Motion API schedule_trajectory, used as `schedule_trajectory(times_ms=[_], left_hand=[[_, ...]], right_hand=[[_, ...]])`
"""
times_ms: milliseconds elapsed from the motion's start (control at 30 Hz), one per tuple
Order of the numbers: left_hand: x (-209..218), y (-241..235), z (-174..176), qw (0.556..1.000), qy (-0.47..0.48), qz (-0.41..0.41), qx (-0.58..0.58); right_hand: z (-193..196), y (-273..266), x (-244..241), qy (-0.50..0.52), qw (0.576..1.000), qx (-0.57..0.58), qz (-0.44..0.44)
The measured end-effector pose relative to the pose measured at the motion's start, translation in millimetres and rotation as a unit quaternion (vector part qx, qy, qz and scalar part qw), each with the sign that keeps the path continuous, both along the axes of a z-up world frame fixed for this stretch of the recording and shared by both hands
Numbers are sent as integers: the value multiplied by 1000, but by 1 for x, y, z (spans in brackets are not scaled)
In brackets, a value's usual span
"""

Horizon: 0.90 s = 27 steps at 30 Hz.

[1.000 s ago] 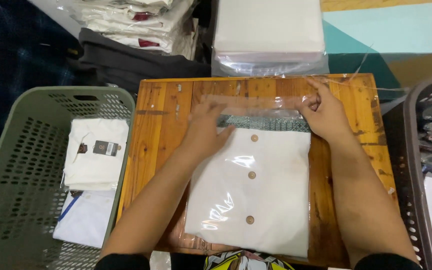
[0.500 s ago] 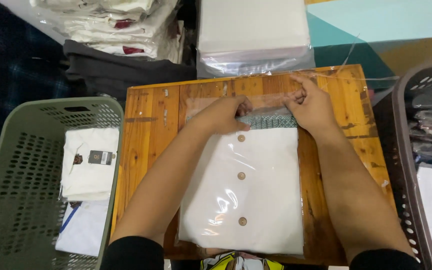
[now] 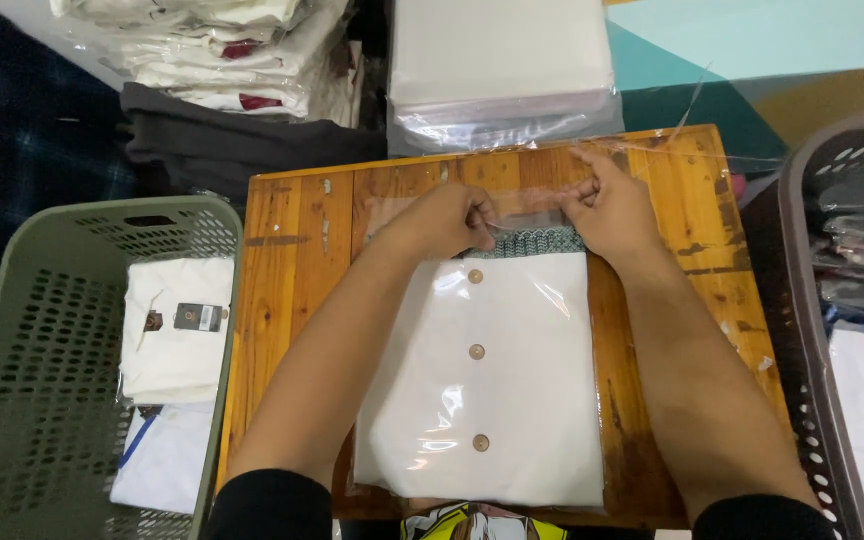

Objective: Folding white shirts and placing them into clear plastic bags for final packaging in a factory setting.

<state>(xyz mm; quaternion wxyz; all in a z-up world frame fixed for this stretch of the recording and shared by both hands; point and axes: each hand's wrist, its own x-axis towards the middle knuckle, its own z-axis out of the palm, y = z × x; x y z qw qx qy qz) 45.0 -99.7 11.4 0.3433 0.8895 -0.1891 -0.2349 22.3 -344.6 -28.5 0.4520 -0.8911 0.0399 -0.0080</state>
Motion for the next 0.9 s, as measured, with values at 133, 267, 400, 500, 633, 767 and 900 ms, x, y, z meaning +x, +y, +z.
schedule_trajectory(times_ms=[133,267,400,500,633,767,900], left_hand=[[0,1,6,1000,1,-7,23],[0,1,5,1000,12,-5,18],[0,8,7,998,-26,58,1],[9,20,-6,981,-166,61,85],[2,36,-30,952,-235,100,166],[-7,43,-28,956,-231,115,137],[-10,38,-21,964,-262,51,-2]], right_hand=[[0,1,1,1,1000,0,6],[5,3,-1,12,1000,9,14],[-8,-1,2,-14,1000,12,10],[-14,-3,6,-18,1000,7,6],[-15,-7,6,-39,999,-13,13],[-14,-11,5,-49,998,31,12],[-18,-21,8,-48,995,84,24]])
